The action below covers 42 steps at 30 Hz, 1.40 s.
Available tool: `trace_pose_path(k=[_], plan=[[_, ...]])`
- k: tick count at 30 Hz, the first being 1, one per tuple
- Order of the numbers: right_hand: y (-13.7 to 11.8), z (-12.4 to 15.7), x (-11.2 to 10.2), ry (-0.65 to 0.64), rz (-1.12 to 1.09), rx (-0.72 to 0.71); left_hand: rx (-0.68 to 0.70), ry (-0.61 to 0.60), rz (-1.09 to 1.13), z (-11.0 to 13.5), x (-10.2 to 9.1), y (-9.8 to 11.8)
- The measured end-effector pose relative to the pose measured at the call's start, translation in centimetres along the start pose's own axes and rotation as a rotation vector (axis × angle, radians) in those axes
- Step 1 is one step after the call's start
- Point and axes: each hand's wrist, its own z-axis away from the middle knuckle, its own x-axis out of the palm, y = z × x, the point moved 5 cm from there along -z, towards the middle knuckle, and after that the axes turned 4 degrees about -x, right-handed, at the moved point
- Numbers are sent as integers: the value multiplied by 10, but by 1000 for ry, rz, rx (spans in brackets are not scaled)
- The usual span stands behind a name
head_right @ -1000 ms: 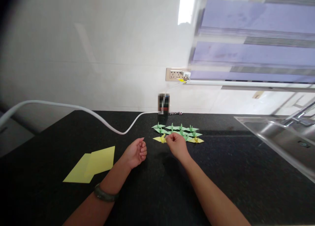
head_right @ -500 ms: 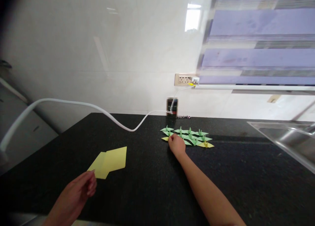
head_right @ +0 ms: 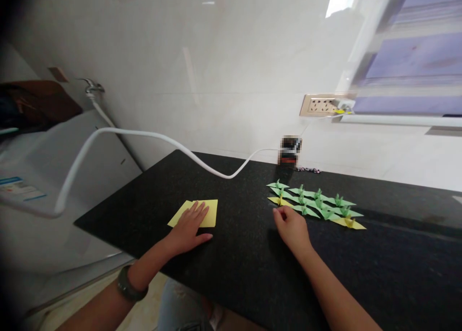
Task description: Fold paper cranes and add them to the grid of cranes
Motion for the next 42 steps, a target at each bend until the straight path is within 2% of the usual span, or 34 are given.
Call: trace_pose_path(k=[4,8,9,12,15,17,19,23,26,31,35,38,42], plan=[[-15,20,2,-64,-54,-66,-50,-97,-53,-5,20,-7],[-21,32,6,-150,-83,-85,-24,-57,-45,4,19,-22],[-22,34,8,-167,-91,-88,-54,-22,-72,6,16,-30],[-28,40,12,-220,-116,-114,-324,84,-187,10,0,-64],[-36,43,15,-271,-121,-153,-564,-37,-202,11,-10,-101],[-43,44,17,-301,-108,-178,-631,-138,-156,10,-14,-119],[-52,45,20,-331,-87,-213,-644,-171,-131,8,-19,-130],[-86,50,32,-413,-17,-388,-642,-196,-104,3,-22,-139],[-117,55,48,-478,18,-535,-649,-159,-97,2,-24,-142],[-161,56,85,-518,63,-771,-664,-104,-10,0,-21,-143],[-180,52,118,-594,67,-963,-699,-50,96,-2,-20,-145],[-180,47,138,-681,-6,-938,-725,7,224,3,-31,-150],[-180,39,147,-666,-199,-827,-764,129,456,26,-61,-160]])
